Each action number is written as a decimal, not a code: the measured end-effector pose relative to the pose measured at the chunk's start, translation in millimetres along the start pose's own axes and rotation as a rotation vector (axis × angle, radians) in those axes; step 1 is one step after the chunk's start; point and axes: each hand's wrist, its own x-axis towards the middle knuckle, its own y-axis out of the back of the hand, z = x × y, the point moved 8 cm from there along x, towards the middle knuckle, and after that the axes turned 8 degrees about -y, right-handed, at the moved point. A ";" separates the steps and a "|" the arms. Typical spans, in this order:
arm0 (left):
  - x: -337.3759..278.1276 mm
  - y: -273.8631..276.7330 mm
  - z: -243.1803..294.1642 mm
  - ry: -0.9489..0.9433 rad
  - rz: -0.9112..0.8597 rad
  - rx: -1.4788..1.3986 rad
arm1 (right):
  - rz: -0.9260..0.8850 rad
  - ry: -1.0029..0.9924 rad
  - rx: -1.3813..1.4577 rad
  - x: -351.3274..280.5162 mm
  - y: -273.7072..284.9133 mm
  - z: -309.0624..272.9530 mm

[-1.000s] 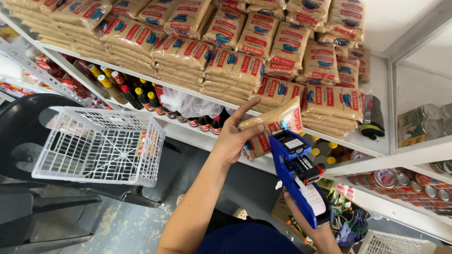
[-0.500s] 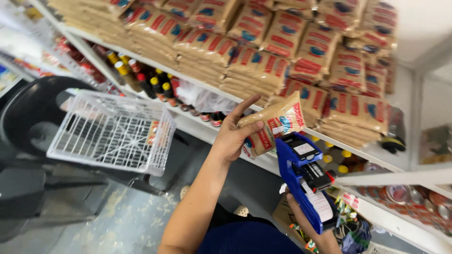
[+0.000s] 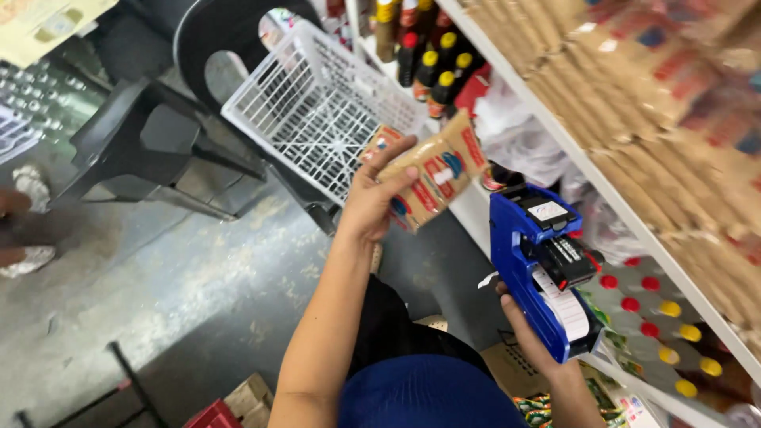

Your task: The recorder uses a price labeling gun to tag individual bags of sugar on a grocery shelf and then places the labeled bags into a white plastic basket.

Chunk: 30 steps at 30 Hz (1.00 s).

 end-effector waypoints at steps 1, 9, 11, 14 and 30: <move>7.9 23.3 2.3 0.001 0.024 0.002 | -0.023 -0.005 -0.003 9.1 -10.5 -5.1; 106.3 228.1 -53.7 0.016 0.460 0.031 | -0.051 -0.127 -0.031 85.8 -80.5 1.1; 127.1 256.7 -79.8 0.073 0.511 0.058 | -0.039 -0.127 -0.070 102.6 -92.1 -24.8; 154.0 307.1 -143.7 0.132 0.561 0.084 | -0.009 -0.172 -0.059 123.5 -108.0 -25.6; 215.4 361.5 -319.6 0.291 0.561 -0.154 | 0.167 -0.817 0.264 117.9 -162.5 142.4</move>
